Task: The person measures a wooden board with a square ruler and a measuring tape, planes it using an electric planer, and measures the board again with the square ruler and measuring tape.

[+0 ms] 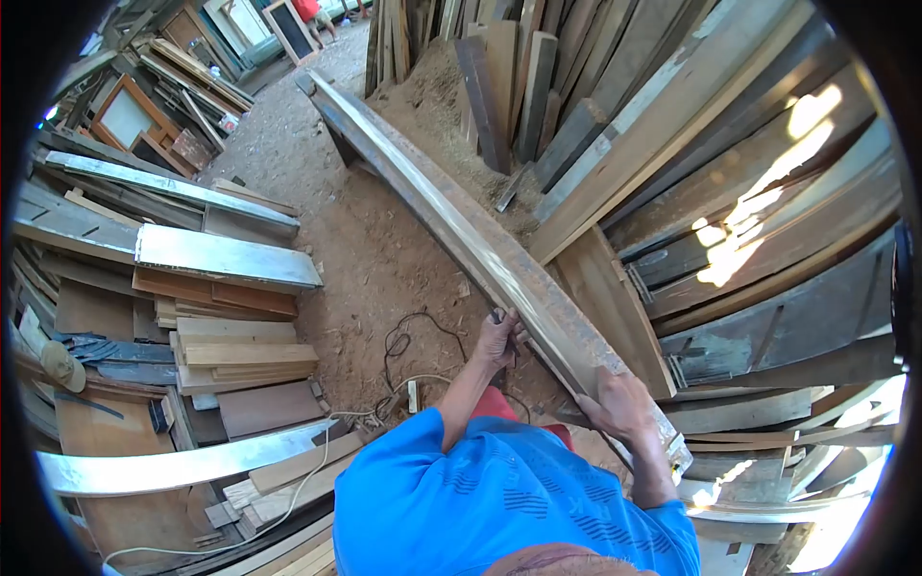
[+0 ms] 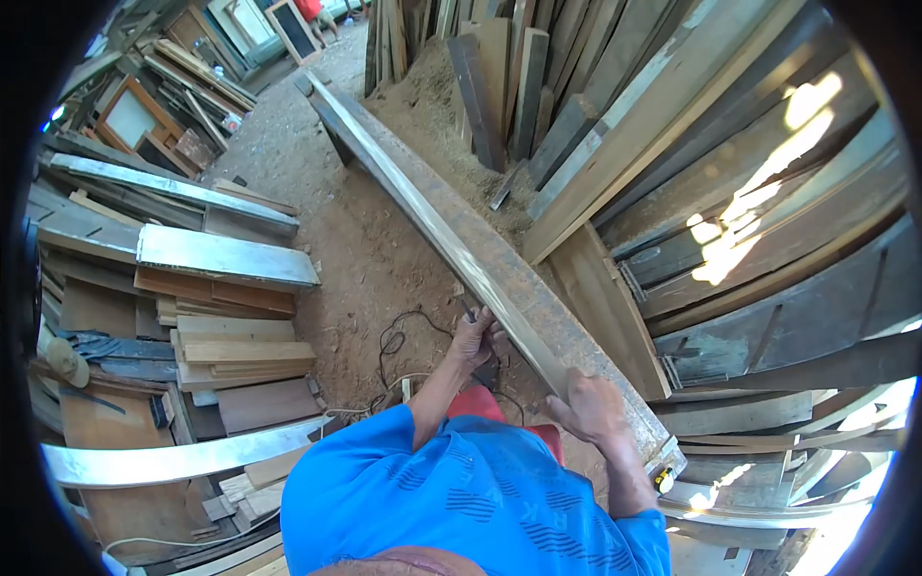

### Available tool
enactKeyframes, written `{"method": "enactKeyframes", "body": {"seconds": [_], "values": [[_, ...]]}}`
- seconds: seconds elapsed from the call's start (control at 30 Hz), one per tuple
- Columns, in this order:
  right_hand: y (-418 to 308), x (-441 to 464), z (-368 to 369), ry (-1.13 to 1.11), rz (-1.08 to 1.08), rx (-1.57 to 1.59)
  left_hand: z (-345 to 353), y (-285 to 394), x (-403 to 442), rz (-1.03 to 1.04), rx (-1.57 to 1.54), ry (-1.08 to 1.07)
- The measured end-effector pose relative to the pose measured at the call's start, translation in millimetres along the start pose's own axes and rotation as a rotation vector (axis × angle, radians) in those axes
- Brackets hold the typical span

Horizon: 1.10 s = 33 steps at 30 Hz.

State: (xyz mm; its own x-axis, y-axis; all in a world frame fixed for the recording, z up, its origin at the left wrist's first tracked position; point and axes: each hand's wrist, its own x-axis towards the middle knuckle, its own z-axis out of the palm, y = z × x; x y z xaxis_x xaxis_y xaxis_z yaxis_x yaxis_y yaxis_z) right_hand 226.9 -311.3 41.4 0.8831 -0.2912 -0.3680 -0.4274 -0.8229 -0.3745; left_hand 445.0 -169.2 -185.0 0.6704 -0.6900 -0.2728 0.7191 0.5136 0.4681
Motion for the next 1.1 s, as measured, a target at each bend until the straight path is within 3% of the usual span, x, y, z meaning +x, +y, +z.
{"method": "enactKeyframes", "body": {"seconds": [0.03, 0.1, 0.13, 0.2, 0.27, 0.37, 0.43, 0.53, 0.57, 0.8, 0.9, 1.0, 1.1], "values": [[2, -21, -27, -0.031, -0.080, -0.009, 29, 11, -17, 0.026, -0.001, -0.043], [15, -61, -82, -0.189, -0.164, 0.397, 58, 20, -32, 0.123, 0.021, -0.059], [40, -75, -81, -0.139, -0.372, 0.719, 73, 26, -35, 0.151, 0.015, -0.065], [59, -88, -80, -0.015, -0.661, 1.064, 112, 43, -43, 0.207, 0.003, -0.068], [76, -94, -41, 0.400, -0.596, 1.326, 149, 69, -50, 0.223, -0.048, -0.250], [128, -64, 39, 0.786, -0.507, 0.860, 190, 111, -55, 0.317, 0.004, -0.370], [55, -68, -3, 0.556, -0.295, 0.646, 211, 141, -59, 0.323, 0.012, -0.517], [-38, -53, -73, 0.204, -0.102, 0.388, 263, 163, -88, 0.458, 0.051, -0.297], [-59, -40, -89, 0.111, -0.070, 0.347, 252, 171, -81, 0.423, 0.024, -0.347], [-48, 36, -14, 0.192, -0.290, 0.721, 236, 192, -89, 0.468, 0.131, -0.336], [-38, 47, 26, 0.226, -0.313, 0.902, 208, 216, -108, 0.195, 0.520, -0.681], [-32, 48, 53, 0.262, -0.298, 1.018, 200, 217, -145, 0.033, 1.629, -0.083], [-25, 48, 61, 0.296, -0.280, 1.077, 114, 234, -139, 0.633, 2.112, 0.172]]}}
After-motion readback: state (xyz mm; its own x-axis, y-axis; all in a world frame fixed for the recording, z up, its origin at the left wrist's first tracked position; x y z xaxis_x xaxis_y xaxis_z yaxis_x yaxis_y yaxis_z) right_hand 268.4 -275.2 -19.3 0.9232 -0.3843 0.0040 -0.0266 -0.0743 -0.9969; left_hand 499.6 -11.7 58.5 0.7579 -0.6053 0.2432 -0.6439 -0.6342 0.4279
